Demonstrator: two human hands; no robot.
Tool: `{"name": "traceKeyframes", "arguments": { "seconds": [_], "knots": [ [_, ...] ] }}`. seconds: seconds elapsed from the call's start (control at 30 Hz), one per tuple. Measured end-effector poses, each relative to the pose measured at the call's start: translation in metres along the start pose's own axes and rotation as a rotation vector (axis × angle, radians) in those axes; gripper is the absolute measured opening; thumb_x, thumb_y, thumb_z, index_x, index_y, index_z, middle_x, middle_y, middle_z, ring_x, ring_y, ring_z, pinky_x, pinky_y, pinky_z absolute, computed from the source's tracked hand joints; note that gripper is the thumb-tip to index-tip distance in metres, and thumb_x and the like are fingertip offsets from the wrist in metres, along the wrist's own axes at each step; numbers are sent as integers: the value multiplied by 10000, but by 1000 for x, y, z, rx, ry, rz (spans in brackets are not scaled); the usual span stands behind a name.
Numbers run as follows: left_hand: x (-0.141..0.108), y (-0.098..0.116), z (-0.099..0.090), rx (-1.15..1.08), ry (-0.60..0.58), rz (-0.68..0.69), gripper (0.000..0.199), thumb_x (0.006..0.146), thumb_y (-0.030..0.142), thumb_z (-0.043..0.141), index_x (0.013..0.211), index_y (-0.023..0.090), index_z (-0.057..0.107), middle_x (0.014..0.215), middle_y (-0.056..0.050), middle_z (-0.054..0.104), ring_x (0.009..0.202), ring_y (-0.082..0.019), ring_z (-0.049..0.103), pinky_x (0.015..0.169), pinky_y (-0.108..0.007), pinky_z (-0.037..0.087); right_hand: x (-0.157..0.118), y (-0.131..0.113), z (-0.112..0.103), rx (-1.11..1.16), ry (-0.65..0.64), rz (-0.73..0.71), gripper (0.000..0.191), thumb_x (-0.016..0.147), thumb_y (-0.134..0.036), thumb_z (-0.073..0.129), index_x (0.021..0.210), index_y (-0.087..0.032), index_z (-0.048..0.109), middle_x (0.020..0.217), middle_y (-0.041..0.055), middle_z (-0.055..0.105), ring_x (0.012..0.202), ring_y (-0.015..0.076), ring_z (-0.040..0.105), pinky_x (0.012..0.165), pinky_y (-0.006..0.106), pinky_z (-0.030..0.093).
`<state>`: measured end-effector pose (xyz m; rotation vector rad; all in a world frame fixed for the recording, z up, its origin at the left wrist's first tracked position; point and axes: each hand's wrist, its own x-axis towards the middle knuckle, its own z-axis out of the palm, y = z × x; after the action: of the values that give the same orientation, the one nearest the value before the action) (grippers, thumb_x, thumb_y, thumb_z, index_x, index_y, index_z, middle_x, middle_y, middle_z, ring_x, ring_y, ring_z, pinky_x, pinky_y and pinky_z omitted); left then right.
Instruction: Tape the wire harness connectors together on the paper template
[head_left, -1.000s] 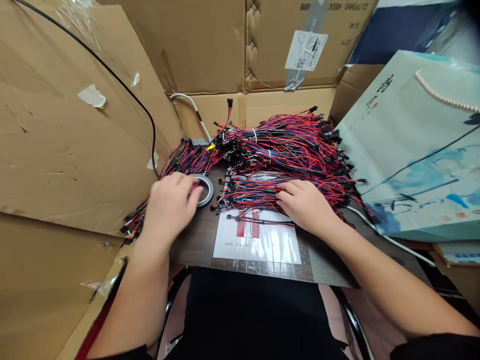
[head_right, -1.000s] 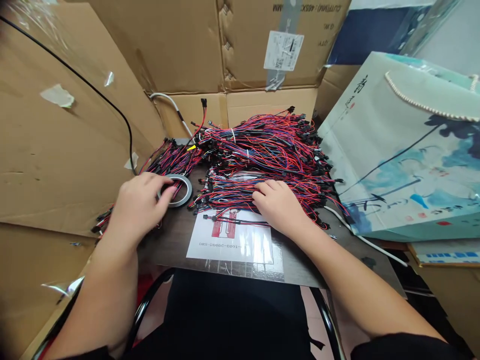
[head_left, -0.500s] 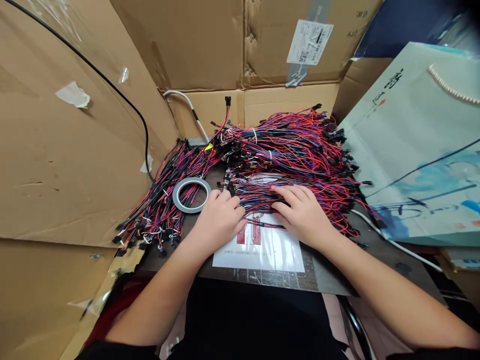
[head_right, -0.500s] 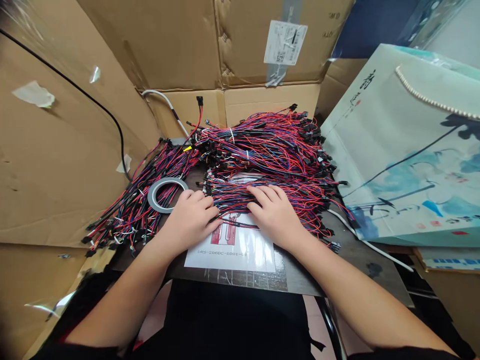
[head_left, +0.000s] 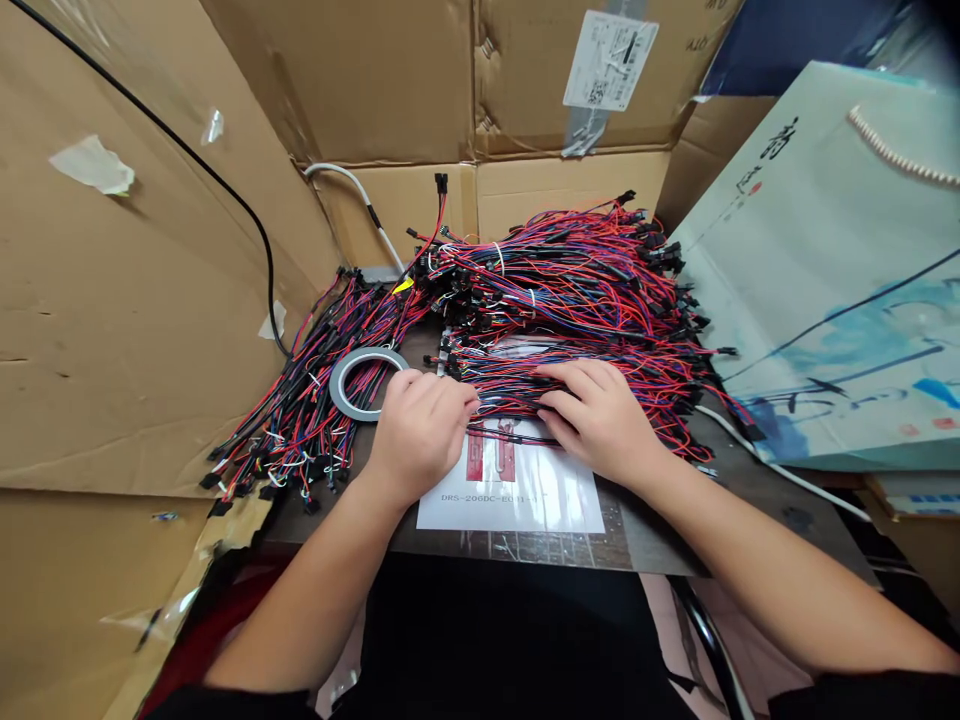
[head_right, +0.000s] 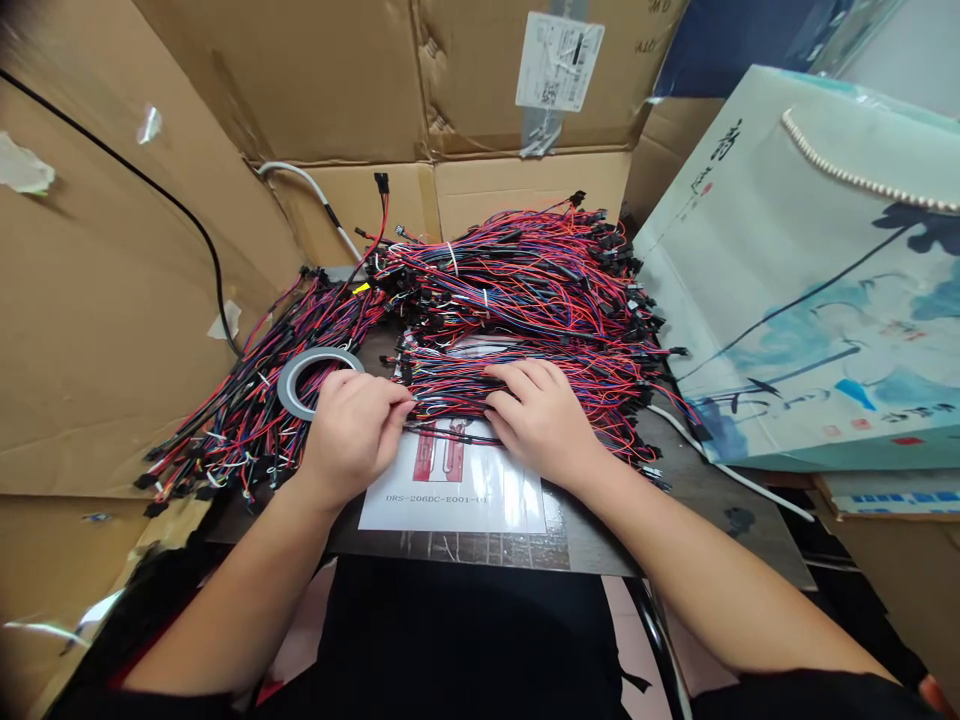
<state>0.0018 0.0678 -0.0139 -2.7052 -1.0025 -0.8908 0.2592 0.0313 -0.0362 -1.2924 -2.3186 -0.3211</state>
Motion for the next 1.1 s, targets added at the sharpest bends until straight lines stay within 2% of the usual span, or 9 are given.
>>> {"name": "traceKeyframes", "arguments": {
  "seconds": [0.17, 0.3, 0.5, 0.67, 0.77, 0.83, 0.9, 1.0, 1.1],
  "knots": [
    [-4, -7, 2, -51, 324, -79, 31, 908, 170, 567, 919, 194, 584, 812, -32, 674, 748, -171, 588, 829, -361, 418, -1, 3, -6, -38, -12, 16, 162, 929, -281, 583, 832, -184, 668, 1279, 64, 649, 1106, 239, 559, 970, 435, 417],
    [-5, -12, 8, -73, 472, -230, 53, 906, 242, 611, 915, 193, 629, 838, -38, 682, 756, -161, 609, 784, -330, 452, -2, 5, -14, -70, 20, 85, 184, 932, -325, 583, 850, -186, 672, 1288, 70, 638, 1147, 264, 541, 983, 449, 407],
    [-3, -8, 14, -367, 547, -374, 106, 938, 287, 587, 945, 186, 618, 854, -27, 651, 754, -136, 630, 709, -276, 498, -4, 7, -15, -8, -115, 37, 260, 958, -401, 531, 1010, -188, 671, 1327, 103, 599, 1168, 272, 537, 969, 448, 418],
    [2, -15, 14, -389, 605, -464, 140, 936, 313, 602, 928, 174, 614, 797, -7, 623, 711, -109, 616, 688, -244, 492, -6, 26, -22, 30, -98, -69, 247, 973, -332, 514, 1112, -194, 665, 1307, 92, 609, 1159, 234, 549, 985, 394, 425],
    [4, -26, 13, -477, 738, -561, 186, 938, 353, 603, 929, 168, 588, 791, -3, 602, 692, -96, 607, 653, -222, 484, -9, 42, -26, -43, -135, -91, 267, 969, -375, 520, 1077, -194, 684, 1271, 95, 625, 1103, 234, 569, 944, 382, 439],
    [5, -33, 13, -588, 843, -628, 224, 927, 388, 616, 929, 170, 564, 757, 10, 584, 611, -80, 568, 568, -205, 451, -11, 53, -28, -96, -150, -89, 288, 962, -416, 525, 1047, -203, 699, 1251, 94, 632, 1078, 239, 573, 927, 387, 438],
    [5, -38, 12, -730, 895, -671, 252, 907, 406, 642, 921, 174, 545, 716, 28, 569, 508, -59, 497, 477, -197, 387, -12, 63, -28, -130, -128, -72, 323, 950, -459, 533, 1054, -206, 704, 1230, 96, 640, 1056, 239, 577, 914, 389, 435],
    [6, -38, 9, -908, 898, -685, 252, 892, 400, 668, 900, 187, 534, 707, 39, 568, 447, -36, 437, 440, -193, 339, -14, 74, -28, -137, -78, -54, 393, 928, -523, 544, 1090, -201, 699, 1205, 96, 652, 1041, 236, 583, 904, 390, 428],
    [13, -34, -2, -998, 947, -617, 202, 908, 363, 660, 881, 200, 545, 703, 44, 565, 443, -30, 430, 458, -203, 342, -15, 78, -27, -105, -70, -54, 407, 943, -528, 514, 1097, -199, 699, 1188, 93, 660, 1037, 239, 587, 910, 404, 421]
  ]
}}
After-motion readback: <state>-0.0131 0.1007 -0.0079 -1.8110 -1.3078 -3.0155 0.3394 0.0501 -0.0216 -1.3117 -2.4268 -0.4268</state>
